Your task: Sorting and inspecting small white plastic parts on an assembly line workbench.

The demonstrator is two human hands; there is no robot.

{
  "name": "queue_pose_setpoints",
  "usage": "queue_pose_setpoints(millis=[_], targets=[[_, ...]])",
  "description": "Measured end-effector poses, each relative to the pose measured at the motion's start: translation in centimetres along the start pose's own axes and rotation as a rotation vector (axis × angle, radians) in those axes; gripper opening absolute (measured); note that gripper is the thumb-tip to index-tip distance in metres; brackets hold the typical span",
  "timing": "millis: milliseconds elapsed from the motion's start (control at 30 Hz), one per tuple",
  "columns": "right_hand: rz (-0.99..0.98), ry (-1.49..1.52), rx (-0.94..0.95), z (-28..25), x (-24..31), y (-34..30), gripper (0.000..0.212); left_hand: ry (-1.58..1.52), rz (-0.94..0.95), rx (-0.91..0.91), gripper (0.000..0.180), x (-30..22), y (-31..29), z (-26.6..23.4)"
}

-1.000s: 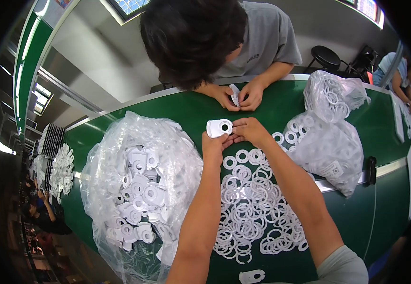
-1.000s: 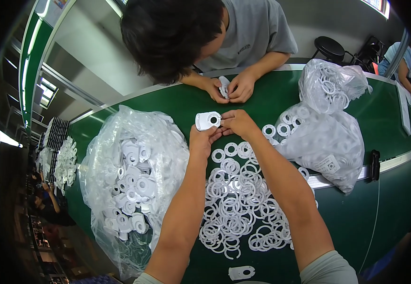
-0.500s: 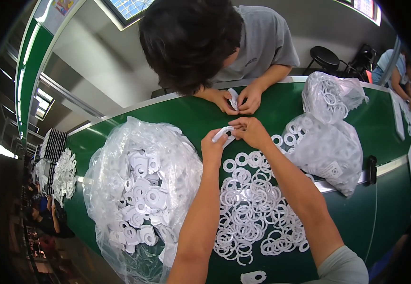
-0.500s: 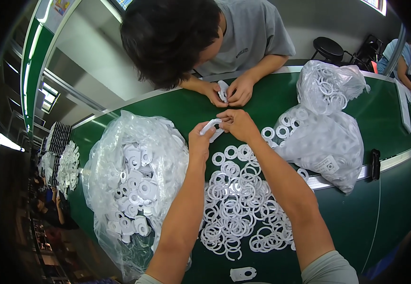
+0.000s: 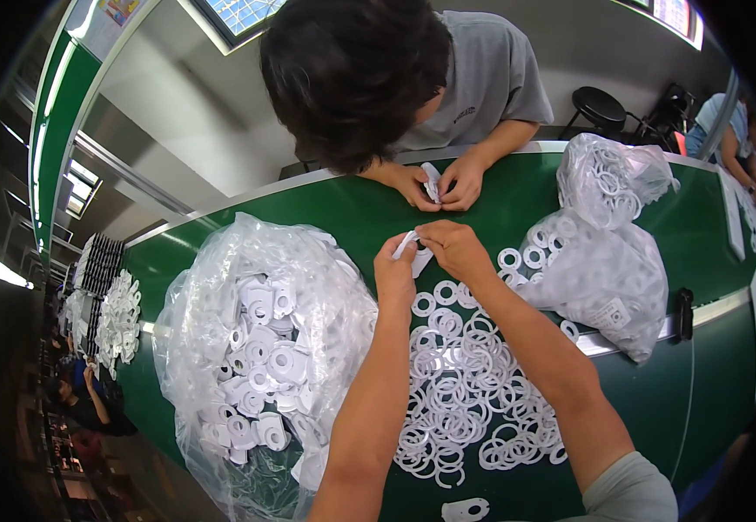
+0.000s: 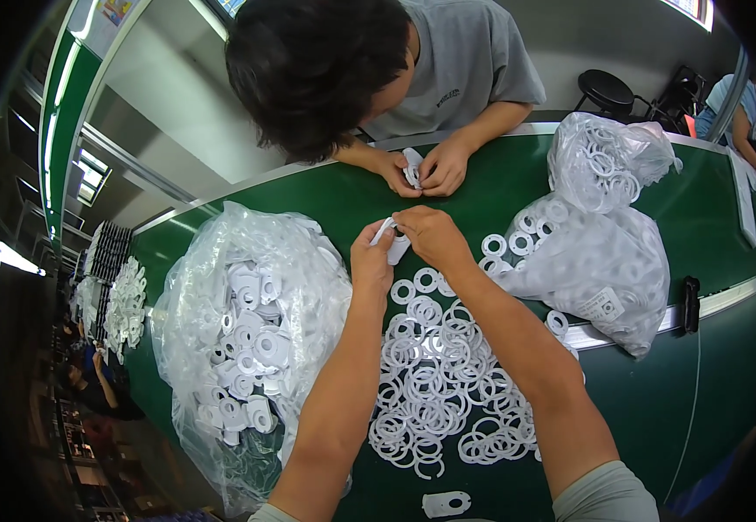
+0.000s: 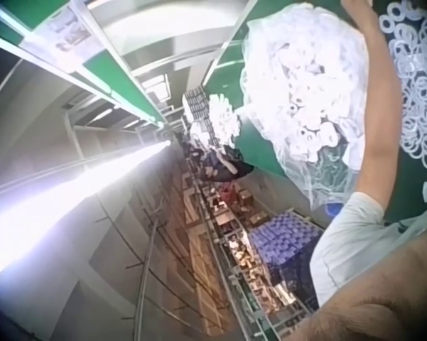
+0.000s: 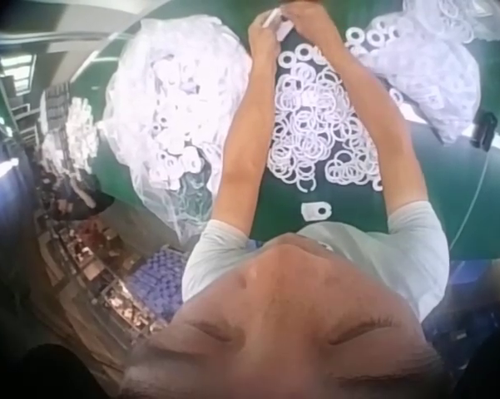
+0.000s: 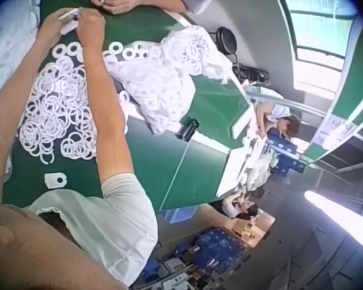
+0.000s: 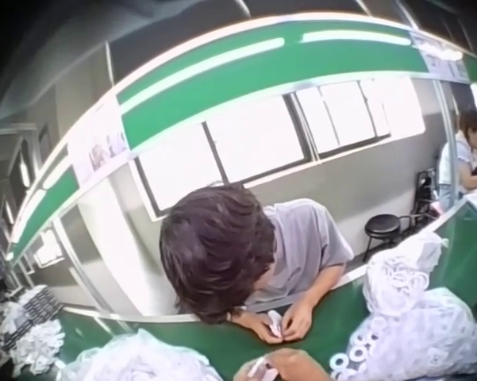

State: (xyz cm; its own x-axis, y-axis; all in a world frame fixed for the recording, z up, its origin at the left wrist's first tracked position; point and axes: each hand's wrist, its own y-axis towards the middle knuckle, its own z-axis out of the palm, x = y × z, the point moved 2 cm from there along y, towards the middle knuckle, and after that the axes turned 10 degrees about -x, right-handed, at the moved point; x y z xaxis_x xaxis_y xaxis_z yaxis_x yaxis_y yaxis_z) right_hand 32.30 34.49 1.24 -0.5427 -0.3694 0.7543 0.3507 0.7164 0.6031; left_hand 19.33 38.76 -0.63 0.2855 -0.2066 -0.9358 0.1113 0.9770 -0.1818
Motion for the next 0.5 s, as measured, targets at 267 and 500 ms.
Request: queue_pose_setpoints(millis=[267,500], targets=[[0.126,0.001,0.002,0.1,1.2,0.5,0.016,-0.119,-0.086,-0.059,0.020,-0.1,0.2,-0.3],[0.511,0.033,0.069,0.2,-0.2,0.5,0.021,0.168,0.048,-0.143,0.017,-0.2,0.0,-0.2]])
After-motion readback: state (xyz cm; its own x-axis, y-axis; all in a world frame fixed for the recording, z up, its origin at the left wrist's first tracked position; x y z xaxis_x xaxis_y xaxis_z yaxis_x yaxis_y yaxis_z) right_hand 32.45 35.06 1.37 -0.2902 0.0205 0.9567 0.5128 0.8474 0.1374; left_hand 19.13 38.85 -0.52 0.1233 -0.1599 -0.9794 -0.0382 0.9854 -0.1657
